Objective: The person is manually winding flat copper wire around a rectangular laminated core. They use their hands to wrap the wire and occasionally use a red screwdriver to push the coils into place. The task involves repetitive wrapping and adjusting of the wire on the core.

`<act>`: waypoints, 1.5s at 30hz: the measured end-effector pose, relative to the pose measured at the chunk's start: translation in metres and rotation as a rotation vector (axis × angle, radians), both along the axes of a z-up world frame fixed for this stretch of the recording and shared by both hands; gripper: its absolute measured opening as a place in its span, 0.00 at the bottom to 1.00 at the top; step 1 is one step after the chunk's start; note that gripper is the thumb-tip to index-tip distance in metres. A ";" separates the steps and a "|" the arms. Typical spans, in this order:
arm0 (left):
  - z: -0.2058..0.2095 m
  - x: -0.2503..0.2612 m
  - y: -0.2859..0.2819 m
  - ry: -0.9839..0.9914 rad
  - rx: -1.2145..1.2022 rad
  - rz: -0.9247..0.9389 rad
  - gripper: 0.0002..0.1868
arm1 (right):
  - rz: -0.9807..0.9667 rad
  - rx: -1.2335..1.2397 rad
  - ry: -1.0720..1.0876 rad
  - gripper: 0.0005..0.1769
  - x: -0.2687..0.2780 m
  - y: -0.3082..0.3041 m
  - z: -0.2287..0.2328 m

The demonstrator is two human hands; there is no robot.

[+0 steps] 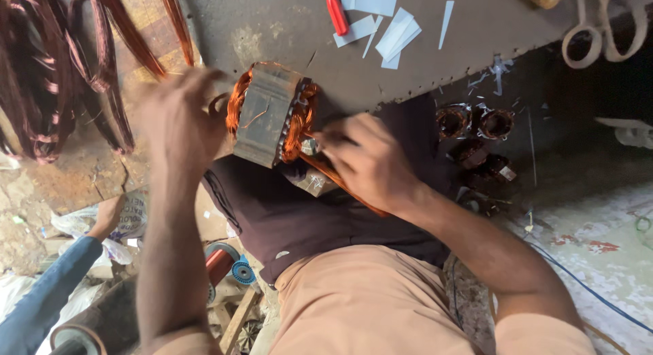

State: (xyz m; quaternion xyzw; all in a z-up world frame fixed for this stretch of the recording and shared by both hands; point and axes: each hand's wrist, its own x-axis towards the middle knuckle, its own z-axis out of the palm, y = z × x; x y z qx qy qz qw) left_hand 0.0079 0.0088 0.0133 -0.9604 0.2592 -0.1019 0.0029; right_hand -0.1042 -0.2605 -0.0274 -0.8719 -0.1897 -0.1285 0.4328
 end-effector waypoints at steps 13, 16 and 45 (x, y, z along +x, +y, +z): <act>0.044 0.010 -0.071 0.433 -0.386 0.060 0.39 | -0.045 1.270 1.202 0.07 -0.091 -0.055 -0.082; 0.048 0.001 -0.062 0.549 -0.550 0.102 0.38 | -0.113 1.483 1.104 0.05 -0.088 -0.070 -0.069; -0.066 -0.068 -0.026 0.083 -1.376 -0.069 0.44 | -0.112 1.619 0.584 0.10 -0.088 -0.124 -0.066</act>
